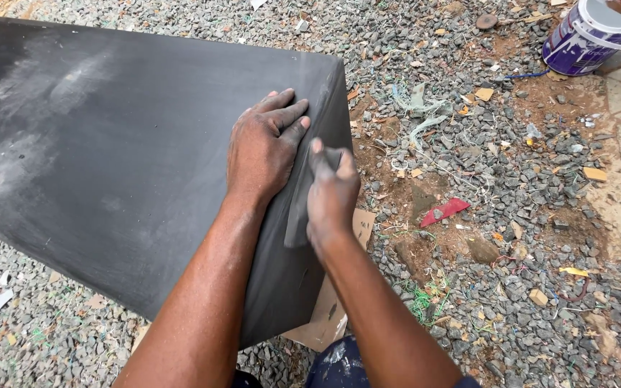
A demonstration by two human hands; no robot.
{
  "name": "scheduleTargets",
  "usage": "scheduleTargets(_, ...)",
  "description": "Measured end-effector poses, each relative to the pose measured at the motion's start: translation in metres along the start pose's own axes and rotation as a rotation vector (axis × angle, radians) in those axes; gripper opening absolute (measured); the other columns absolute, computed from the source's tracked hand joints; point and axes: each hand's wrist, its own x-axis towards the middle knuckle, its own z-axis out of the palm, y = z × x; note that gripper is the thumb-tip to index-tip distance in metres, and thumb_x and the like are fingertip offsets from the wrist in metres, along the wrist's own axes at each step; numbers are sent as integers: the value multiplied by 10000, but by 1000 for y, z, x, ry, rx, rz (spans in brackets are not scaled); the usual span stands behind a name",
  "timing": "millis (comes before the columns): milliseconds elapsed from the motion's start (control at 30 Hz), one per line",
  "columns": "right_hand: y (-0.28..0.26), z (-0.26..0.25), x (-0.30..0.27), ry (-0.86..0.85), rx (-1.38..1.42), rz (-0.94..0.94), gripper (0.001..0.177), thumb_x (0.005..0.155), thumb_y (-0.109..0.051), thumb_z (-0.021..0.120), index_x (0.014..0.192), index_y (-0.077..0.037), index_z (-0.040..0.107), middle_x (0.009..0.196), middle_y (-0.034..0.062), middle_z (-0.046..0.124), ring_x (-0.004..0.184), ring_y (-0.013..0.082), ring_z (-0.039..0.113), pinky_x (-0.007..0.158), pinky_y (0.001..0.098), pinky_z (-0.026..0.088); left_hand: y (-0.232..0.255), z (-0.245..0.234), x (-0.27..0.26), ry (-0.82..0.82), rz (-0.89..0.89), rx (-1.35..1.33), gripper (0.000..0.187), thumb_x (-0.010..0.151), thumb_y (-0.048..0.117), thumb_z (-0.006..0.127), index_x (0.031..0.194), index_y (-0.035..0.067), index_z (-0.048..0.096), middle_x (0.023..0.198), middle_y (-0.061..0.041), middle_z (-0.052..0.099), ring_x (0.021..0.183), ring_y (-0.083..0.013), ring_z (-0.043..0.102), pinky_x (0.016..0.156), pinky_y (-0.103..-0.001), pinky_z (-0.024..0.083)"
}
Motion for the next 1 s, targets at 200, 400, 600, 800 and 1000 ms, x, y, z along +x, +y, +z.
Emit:
scheduleTargets(200, 13, -31, -116, -18, -10, 203, 229, 993, -148, 715, 820, -96, 574, 743, -13, 530, 766, 94, 493, 767, 260, 438, 5, 0, -1, 28, 2, -17, 299, 1013, 298, 660, 1305, 258, 715, 1432, -22, 642, 1443, -270, 478, 1266, -492, 254)
scheduleTargets(400, -16, -6, -22, -34, -39, 45, 202, 1028, -272, 645, 959, -101, 562, 872, -31, 503, 867, 107, 462, 852, 300, 404, -2, 1, 2, 20, 18, -30, 292, 993, 293, 689, 1281, 263, 729, 1431, -23, 643, 1439, -267, 481, 1262, -485, 274)
scheduleTargets(600, -12, -29, -96, -72, -139, 222, 208, 971, -218, 723, 891, -93, 578, 835, -33, 469, 855, 108, 458, 852, 302, 417, 2, -2, 0, -12, -7, -25, 313, 1003, 321, 675, 1307, 258, 715, 1455, -15, 626, 1457, -254, 460, 1270, -477, 249)
scheduleTargets(800, -38, -7, -9, -101, -83, 247, 448, 949, -422, 699, 1147, -30, 608, 896, 123, 685, 801, 203, 669, 751, 333, 563, -1, 1, 4, -3, 14, 44, 369, 998, 352, 681, 1351, 247, 689, 1454, -18, 625, 1448, -259, 471, 1254, -479, 289)
scheduleTargets(1000, -49, -15, -72, -143, -241, 422, 807, 991, -490, 581, 1525, 54, 319, 1584, 313, 337, 1540, 408, 234, 1225, 565, 248, 27, -10, 1, -14, 36, 214, 644, 844, 452, 774, 1426, 216, 633, 1446, -42, 603, 1411, -319, 476, 1234, -529, 304)
